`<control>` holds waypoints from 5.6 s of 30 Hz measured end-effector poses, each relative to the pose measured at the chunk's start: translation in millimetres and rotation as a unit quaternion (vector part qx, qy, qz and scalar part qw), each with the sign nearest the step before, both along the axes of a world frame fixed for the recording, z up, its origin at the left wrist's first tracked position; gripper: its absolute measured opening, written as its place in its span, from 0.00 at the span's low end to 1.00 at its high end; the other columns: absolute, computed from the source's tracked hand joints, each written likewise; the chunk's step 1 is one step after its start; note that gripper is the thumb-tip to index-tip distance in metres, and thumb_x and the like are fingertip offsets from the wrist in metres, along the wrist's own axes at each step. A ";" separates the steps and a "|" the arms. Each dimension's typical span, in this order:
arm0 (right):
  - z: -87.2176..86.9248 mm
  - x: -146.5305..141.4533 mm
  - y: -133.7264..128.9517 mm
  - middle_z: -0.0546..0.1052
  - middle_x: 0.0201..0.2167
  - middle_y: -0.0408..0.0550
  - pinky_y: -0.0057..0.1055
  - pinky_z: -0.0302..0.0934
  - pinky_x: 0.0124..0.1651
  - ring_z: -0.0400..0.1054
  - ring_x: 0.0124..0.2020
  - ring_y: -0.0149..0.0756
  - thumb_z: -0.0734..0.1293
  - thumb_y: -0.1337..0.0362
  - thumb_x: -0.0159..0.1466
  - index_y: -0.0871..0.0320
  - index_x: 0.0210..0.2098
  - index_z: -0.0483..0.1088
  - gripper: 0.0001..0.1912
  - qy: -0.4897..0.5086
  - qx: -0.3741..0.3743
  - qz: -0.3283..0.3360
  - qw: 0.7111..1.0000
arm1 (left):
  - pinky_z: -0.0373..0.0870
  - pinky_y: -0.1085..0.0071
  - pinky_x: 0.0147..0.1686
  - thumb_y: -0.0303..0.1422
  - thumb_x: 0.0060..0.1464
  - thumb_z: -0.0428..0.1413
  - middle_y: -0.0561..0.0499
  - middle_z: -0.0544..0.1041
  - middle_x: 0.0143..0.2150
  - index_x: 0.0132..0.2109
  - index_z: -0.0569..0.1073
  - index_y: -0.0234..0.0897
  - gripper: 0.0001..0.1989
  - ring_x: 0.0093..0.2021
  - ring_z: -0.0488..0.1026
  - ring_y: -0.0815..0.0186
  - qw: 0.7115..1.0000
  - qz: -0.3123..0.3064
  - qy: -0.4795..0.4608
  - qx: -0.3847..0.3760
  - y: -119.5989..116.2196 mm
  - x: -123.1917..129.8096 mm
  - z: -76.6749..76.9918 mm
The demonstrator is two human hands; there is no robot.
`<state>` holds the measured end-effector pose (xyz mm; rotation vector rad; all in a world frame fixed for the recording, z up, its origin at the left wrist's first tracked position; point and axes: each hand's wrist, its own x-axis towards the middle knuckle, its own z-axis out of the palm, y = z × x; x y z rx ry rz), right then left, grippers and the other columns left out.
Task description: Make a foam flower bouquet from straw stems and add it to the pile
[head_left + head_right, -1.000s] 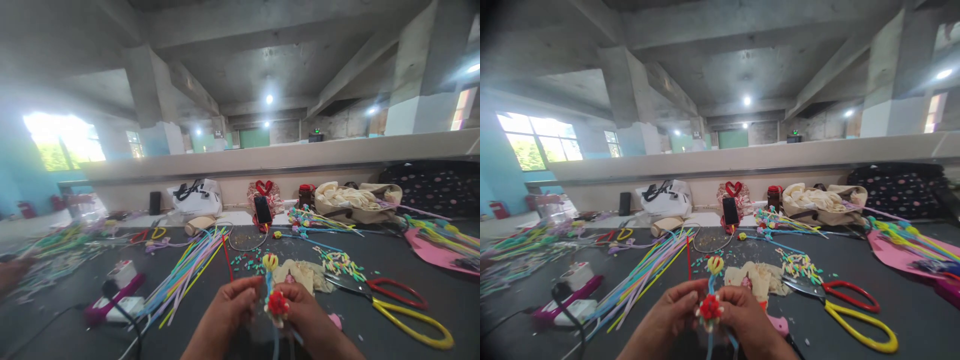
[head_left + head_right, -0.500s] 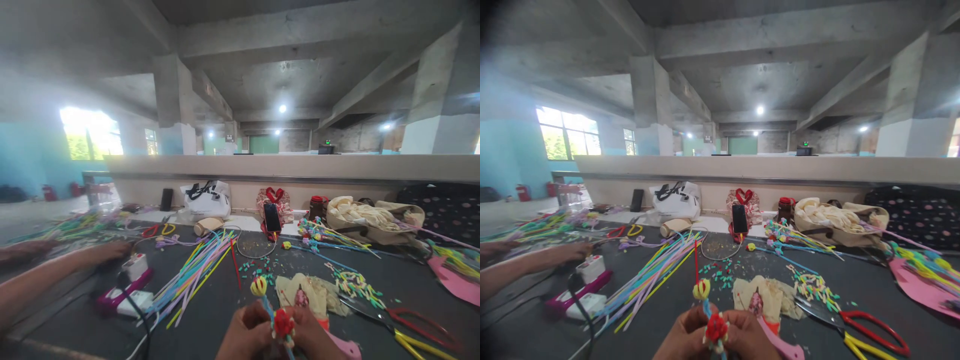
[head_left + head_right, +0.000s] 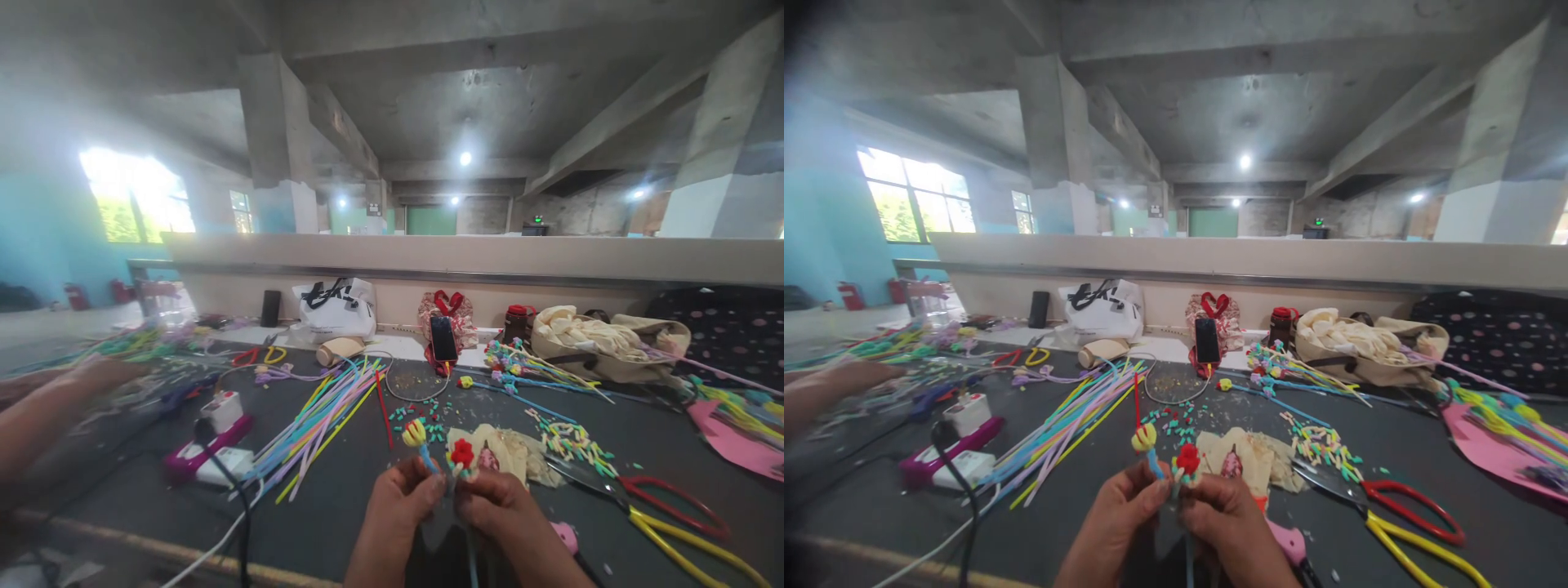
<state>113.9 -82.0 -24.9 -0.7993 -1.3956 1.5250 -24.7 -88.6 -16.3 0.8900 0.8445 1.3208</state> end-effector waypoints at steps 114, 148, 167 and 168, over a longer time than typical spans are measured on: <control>19.0 10.1 -16.0 0.74 0.24 0.46 0.24 0.61 0.29 0.68 0.26 0.30 0.63 0.70 0.56 0.56 0.33 0.68 0.06 -0.332 0.623 -0.239 0.667 | 0.50 0.82 0.11 0.38 0.32 0.62 0.61 0.62 0.10 0.23 0.66 0.36 0.14 0.10 0.53 0.78 0.999 0.008 -0.043 -0.023 -1.4 11.3 -10.2; 62.0 16.0 -7.0 0.70 0.13 0.40 0.22 0.48 0.19 0.62 0.16 0.28 0.61 0.67 0.52 0.59 0.20 0.72 0.10 -0.381 0.211 -0.049 0.899 | 0.60 0.74 0.26 0.35 0.28 0.63 0.52 0.72 0.19 0.23 0.74 0.32 0.11 0.22 0.66 0.69 0.998 -0.047 0.038 0.007 1.3 3.7 -20.1; 54.7 24.2 6.0 0.66 0.10 0.38 0.19 0.46 0.15 0.57 0.12 0.23 0.64 0.67 0.47 0.63 0.18 0.71 0.06 -0.234 0.017 0.030 0.972 | 0.61 0.80 0.23 0.27 0.36 0.59 0.54 0.72 0.17 0.30 0.72 0.36 0.09 0.18 0.66 0.74 0.982 -0.133 -0.136 -0.021 -14.3 7.4 -9.4; 53.2 24.3 7.9 0.66 0.09 0.37 0.19 0.44 0.14 0.55 0.11 0.22 0.64 0.67 0.47 0.63 0.17 0.71 0.06 -0.230 0.004 0.034 0.973 | 0.61 0.80 0.22 0.27 0.36 0.59 0.54 0.72 0.18 0.32 0.72 0.37 0.10 0.19 0.67 0.74 0.980 -0.137 -0.141 -0.019 -14.7 7.2 -9.6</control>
